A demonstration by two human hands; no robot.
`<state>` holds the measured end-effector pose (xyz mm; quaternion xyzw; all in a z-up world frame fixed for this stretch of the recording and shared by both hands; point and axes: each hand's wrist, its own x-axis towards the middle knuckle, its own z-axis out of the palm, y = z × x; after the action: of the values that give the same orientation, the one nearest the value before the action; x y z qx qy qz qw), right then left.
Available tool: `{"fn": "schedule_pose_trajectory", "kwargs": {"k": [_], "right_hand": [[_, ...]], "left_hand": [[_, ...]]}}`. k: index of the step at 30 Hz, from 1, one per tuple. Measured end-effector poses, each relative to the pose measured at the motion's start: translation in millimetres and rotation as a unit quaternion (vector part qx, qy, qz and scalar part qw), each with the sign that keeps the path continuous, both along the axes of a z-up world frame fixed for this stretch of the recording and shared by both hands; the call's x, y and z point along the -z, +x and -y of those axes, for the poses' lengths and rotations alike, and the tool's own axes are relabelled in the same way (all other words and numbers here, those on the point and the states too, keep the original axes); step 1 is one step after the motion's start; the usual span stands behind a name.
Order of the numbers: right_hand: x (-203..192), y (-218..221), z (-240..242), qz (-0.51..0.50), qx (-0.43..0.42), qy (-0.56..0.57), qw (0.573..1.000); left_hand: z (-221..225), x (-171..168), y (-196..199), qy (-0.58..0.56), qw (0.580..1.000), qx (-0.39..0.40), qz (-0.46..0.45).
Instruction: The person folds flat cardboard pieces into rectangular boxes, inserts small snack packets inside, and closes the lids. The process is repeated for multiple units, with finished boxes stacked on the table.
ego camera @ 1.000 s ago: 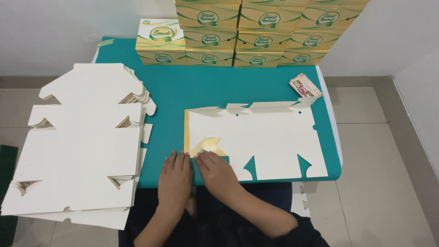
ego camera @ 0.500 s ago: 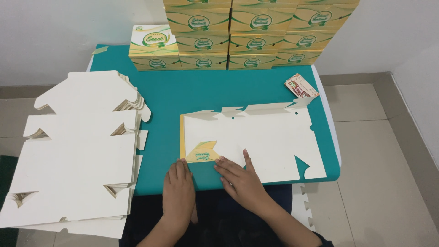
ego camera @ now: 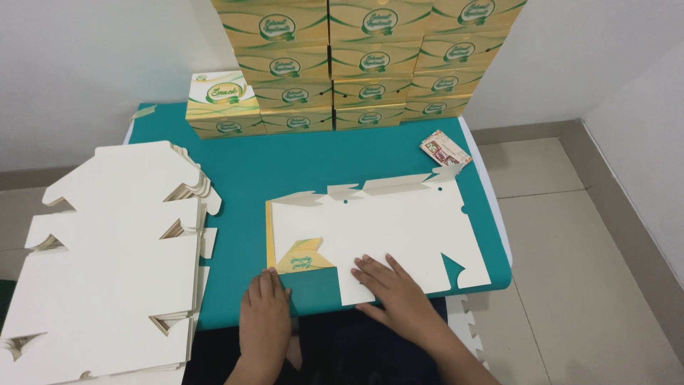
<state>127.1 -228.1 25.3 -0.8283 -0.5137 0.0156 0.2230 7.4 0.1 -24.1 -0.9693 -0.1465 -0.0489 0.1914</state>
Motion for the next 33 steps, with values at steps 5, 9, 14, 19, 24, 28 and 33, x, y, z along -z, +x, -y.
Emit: {"fn": "schedule_pose_trajectory", "kwargs": {"k": [5, 9, 14, 19, 24, 28, 33], "right_hand": [[10, 13, -2, -0.005, 0.020, 0.094, 0.995], [22, 16, -12, -0.001, 0.072, 0.136, 0.988], [8, 17, -3, -0.053, 0.039, 0.033, 0.997], [1, 16, -14, -0.110, 0.059, 0.094, 0.988], [0, 16, -37, -0.183, 0.254, 0.108, 0.944], [12, 17, -37, -0.105, 0.240, 0.093, 0.961], [21, 19, -39, -0.010, 0.220, 0.072, 0.973]], "left_hand": [[17, -39, 2, -0.077, 0.992, 0.026, 0.097], [51, -39, 12, -0.208, 0.948, 0.183, 0.159], [61, -13, 23, -0.151, 0.967, 0.168, 0.116], [62, -13, 23, -0.148, 0.969, 0.165, 0.110], [65, -1, 25, -0.162, 0.964, 0.168, 0.129], [70, -5, 30, -0.090, 0.979, 0.147, 0.107], [71, -4, 35, -0.091, 0.985, 0.130, 0.062]]}}
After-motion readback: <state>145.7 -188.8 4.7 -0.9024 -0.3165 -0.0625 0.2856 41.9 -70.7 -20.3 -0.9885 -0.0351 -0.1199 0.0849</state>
